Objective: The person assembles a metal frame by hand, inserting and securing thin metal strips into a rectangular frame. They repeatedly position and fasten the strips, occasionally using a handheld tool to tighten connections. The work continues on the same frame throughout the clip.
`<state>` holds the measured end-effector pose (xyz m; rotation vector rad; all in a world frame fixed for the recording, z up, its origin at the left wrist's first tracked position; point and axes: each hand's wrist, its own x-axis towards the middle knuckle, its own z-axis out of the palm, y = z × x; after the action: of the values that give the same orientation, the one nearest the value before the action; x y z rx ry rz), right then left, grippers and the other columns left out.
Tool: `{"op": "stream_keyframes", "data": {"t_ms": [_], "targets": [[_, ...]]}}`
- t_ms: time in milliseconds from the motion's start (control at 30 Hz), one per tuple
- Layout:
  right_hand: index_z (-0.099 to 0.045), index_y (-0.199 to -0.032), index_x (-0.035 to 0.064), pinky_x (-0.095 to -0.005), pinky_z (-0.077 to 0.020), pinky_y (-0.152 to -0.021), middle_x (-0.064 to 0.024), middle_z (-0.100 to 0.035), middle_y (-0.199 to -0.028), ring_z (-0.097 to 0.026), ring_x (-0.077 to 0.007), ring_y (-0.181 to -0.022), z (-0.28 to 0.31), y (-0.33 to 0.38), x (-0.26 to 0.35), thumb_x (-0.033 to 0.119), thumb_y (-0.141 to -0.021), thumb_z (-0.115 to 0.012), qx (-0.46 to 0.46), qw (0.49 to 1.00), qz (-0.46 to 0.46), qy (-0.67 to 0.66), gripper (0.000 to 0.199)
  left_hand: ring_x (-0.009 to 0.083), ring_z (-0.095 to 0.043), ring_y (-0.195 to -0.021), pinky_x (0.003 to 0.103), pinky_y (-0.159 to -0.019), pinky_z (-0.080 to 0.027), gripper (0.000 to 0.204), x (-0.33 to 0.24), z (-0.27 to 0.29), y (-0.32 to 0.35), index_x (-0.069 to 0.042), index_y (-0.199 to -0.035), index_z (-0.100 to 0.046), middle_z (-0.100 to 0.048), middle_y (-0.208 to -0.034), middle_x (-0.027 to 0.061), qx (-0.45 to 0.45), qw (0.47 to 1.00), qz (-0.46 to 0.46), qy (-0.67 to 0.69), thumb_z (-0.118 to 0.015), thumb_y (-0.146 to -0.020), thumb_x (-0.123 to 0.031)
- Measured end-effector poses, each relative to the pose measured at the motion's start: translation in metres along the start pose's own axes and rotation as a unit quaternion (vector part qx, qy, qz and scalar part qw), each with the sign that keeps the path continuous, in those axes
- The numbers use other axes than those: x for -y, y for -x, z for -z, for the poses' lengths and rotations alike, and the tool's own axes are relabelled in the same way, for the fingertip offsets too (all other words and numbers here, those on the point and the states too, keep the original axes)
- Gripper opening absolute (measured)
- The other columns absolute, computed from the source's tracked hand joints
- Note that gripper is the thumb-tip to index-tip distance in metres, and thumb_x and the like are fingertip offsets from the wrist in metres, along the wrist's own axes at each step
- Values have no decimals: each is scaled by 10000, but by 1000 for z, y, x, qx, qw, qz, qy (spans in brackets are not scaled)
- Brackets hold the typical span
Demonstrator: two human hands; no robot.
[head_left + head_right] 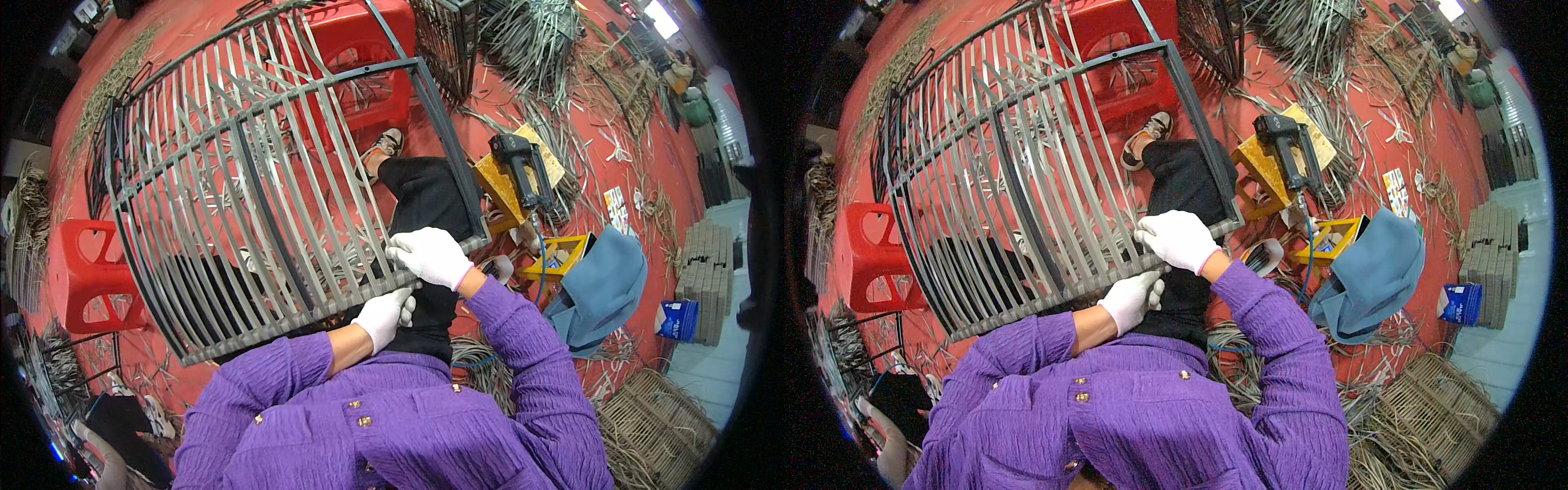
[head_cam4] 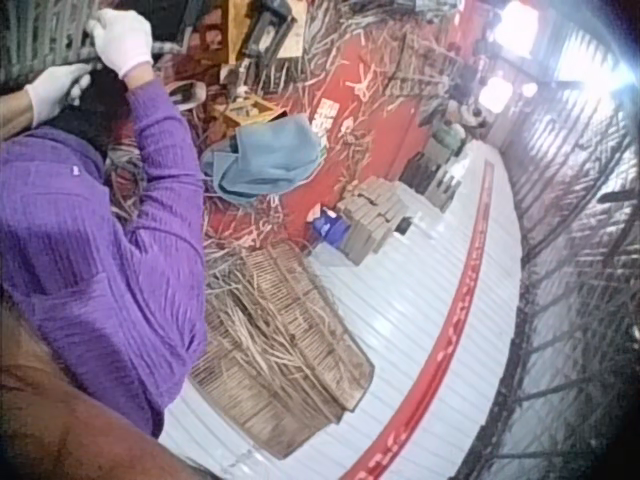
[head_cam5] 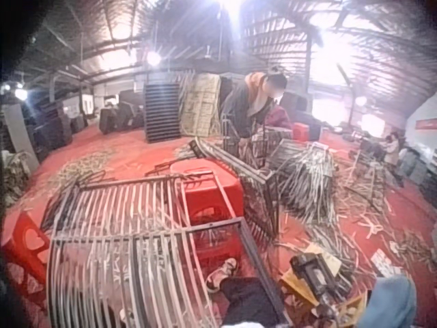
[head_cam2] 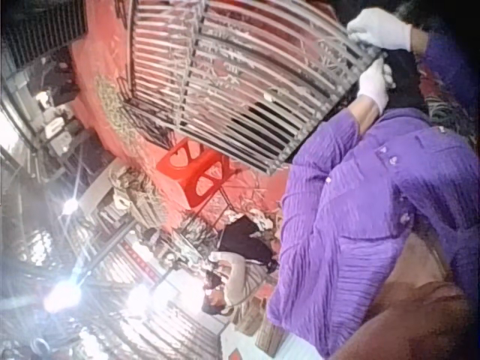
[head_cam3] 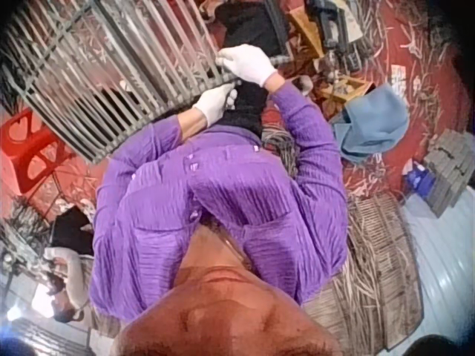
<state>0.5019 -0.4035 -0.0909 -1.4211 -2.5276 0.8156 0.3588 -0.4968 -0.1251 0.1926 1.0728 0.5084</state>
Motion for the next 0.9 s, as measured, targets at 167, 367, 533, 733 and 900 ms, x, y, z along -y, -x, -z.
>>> {"op": "stream_keyframes", "data": {"t_ms": [167, 367, 533, 733, 900], "targets": [[-651, -880, 120, -491, -514, -673, -157, -675, -770, -671, -363, -757, -1, 0, 0, 410, -956, -512, 9, 1000, 0, -8, 331, 87, -446, -551, 264, -553, -404, 181, -4, -1, 1, -111, -1049, -616, -509, -663, -45, 16, 999, 34, 16, -492, -1031, -240], [-643, -872, 104, -506, -513, -689, -179, -677, -783, -668, -386, -766, 3, 0, 1, 425, -956, -510, 30, 999, -11, 3, 358, 82, -430, -520, 247, -513, -380, 189, -6, -1, 4, -123, -1072, -645, -492, -631, -64, 12, 999, 40, 28, -515, -1026, -253], [-636, -882, 99, -507, -510, -696, -183, -673, -779, -666, -386, -769, 3, -2, 0, 416, -963, -505, 34, 999, -4, -1, 353, 63, -375, -506, 248, -526, -359, 201, -9, 0, 4, -114, -1139, -609, -469, -644, -79, 19, 996, 67, 49, -507, -1032, -249], [-657, -1021, 53, -394, -546, -679, -142, -703, -933, -693, -295, -791, 1, 0, 2, 252, -973, -542, -225, 966, 64, -108, 235, 51, -309, -476, 221, -499, -294, 200, -28, -9, 37, -134, -1073, -585, -377, -579, -87, 97, 990, 84, 56, -466, -1060, -294], [-707, -1057, 52, -295, -508, -621, -83, -667, -739, -655, -175, -647, 14, 19, -4, 195, -978, -556, -105, 947, 9, -302, 222, 44, -278, -429, 229, -446, -252, 205, -66, -17, 98, -106, -1036, -585, -313, -512, -83, 236, 961, 80, 118, -464, -1054, -271]]}}
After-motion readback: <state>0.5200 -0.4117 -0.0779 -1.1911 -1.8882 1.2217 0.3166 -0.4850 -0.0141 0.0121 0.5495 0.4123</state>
